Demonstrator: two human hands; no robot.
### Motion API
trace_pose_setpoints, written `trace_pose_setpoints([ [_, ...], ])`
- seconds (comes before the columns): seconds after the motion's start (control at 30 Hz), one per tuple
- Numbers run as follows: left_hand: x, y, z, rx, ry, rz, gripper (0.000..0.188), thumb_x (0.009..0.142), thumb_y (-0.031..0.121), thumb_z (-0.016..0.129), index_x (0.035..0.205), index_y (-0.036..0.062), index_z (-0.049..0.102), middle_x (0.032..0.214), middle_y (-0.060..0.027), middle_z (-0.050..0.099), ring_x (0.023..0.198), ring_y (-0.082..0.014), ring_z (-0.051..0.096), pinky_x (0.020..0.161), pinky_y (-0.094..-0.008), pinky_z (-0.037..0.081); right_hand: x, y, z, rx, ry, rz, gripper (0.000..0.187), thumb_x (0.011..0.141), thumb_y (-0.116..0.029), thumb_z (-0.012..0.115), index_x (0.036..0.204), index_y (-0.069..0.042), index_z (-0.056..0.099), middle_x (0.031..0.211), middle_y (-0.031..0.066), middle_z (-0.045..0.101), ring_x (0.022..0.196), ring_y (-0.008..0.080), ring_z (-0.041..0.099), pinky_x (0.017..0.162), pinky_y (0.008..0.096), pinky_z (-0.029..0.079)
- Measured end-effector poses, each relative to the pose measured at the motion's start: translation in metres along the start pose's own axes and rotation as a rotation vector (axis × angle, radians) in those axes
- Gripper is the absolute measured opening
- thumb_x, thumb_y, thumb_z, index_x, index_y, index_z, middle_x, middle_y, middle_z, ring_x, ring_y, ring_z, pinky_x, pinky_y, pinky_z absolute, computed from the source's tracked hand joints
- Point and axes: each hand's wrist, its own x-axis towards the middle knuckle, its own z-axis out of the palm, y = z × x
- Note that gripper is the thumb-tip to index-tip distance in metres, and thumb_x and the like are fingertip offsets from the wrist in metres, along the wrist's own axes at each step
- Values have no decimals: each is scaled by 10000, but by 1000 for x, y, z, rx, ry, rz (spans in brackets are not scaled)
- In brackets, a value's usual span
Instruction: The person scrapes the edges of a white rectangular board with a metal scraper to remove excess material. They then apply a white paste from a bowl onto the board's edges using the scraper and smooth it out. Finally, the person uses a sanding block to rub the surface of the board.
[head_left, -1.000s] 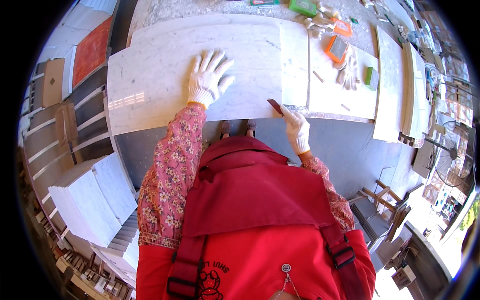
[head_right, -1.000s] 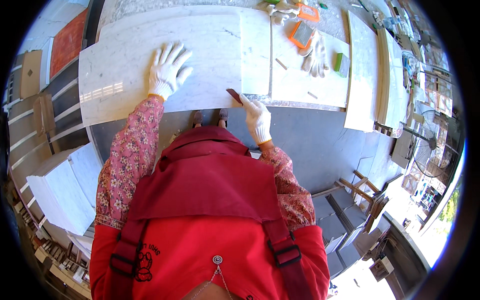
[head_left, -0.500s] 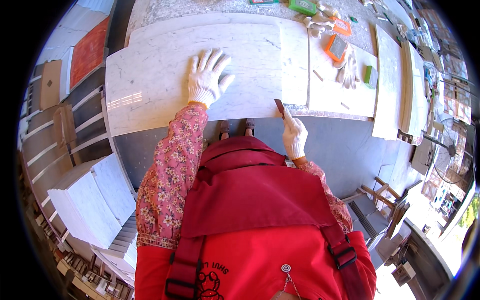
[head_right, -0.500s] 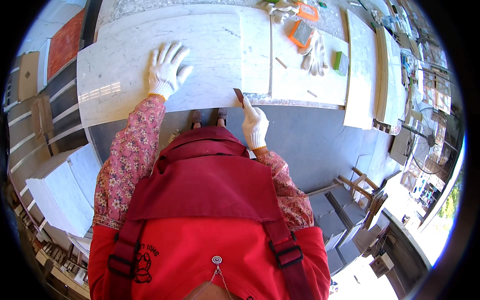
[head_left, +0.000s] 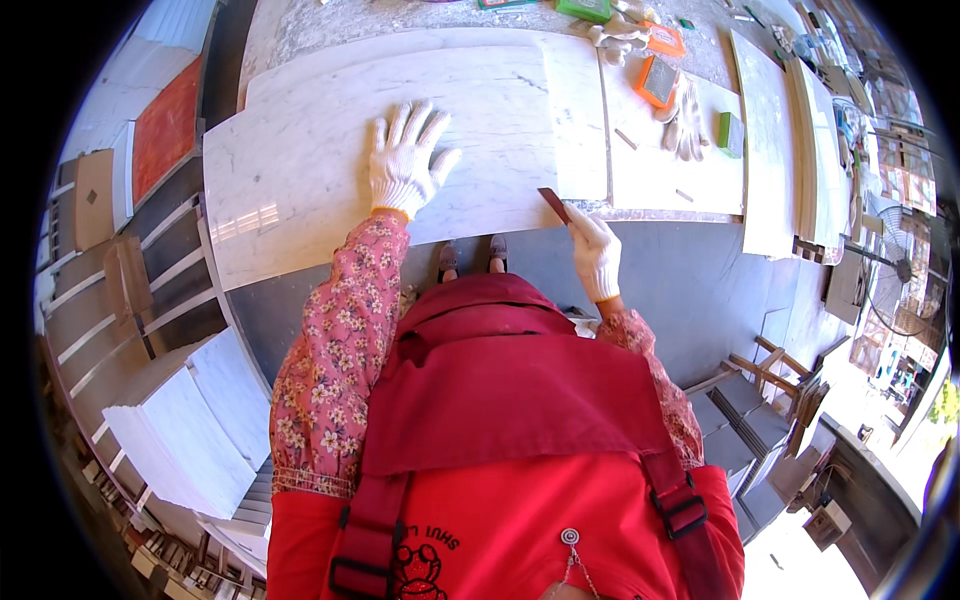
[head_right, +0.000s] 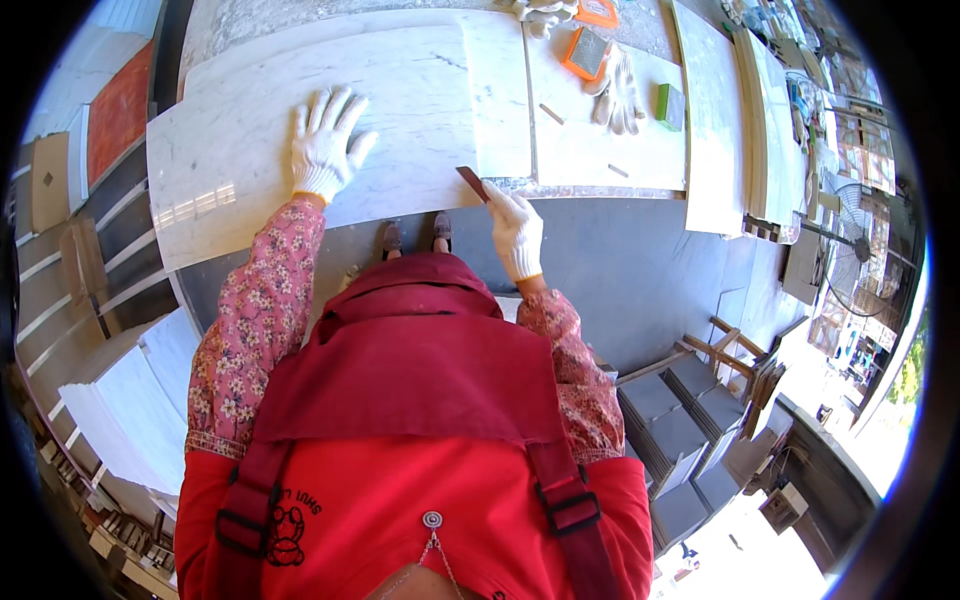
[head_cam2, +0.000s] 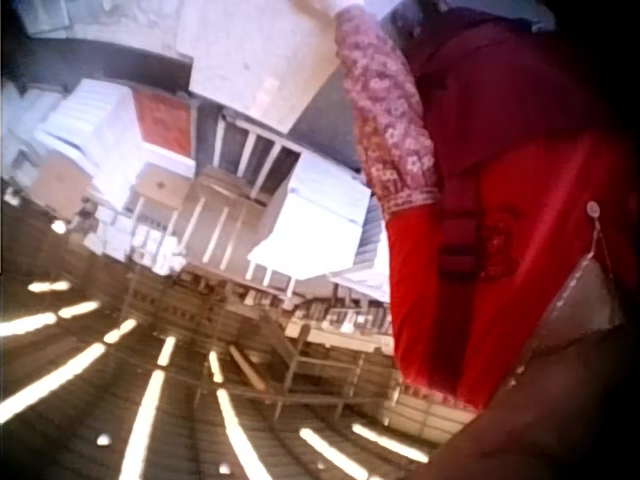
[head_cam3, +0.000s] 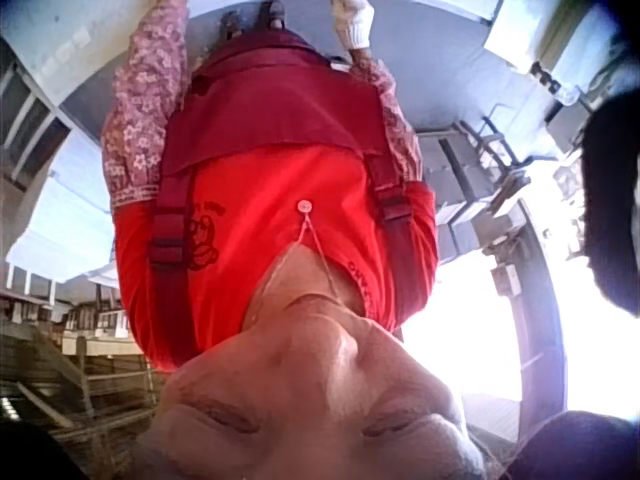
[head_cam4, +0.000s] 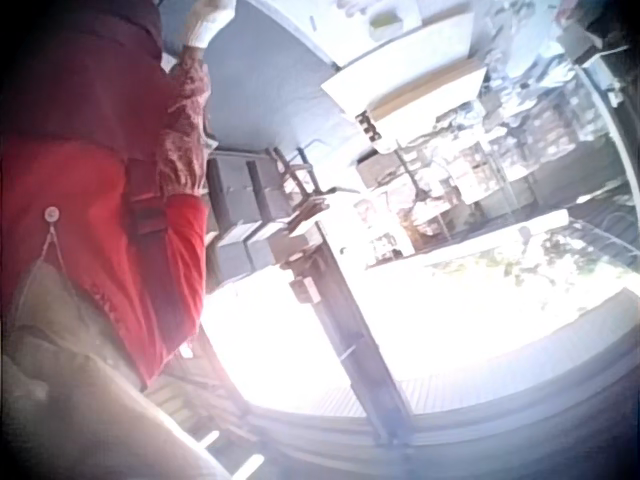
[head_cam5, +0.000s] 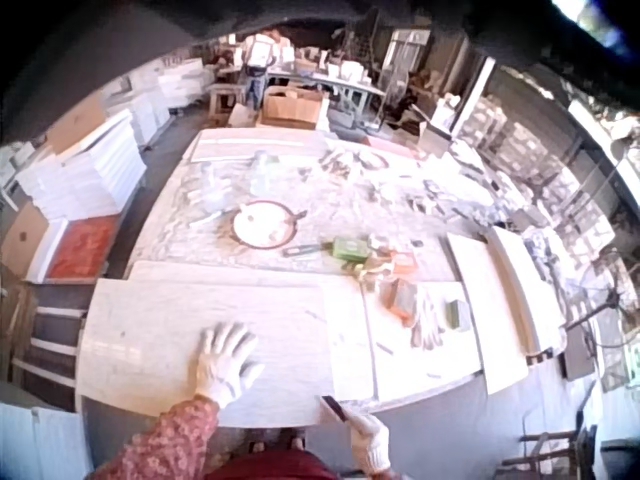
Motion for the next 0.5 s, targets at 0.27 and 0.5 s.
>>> trace_pose_setpoints([
  [0.27, 0, -1, 1, -24, 10, -5, 557, 913, 511, 588, 1396, 236, 549, 1505, -69, 464, 1400, -306, 391, 1151, -551, 258, -22, 6, 6, -151, -118, -16, 348, 865, -1, 591, 1174, -101, 716, 885, 161, 694, 796, 325, 664, 737, 379, 541],
  [0.5, 1, 0, -2, -28, -4, 9, 560, 929, 497, 565, 1411, 214, 533, 1514, -72, 453, 1409, -322, 375, 1153, -542, 241, 3, 5, 9, 6, 54, -31, 337, 865, 6, 585, 1170, -73, 708, 846, 161, 677, 765, 314, 655, 707, 370, 531],
])
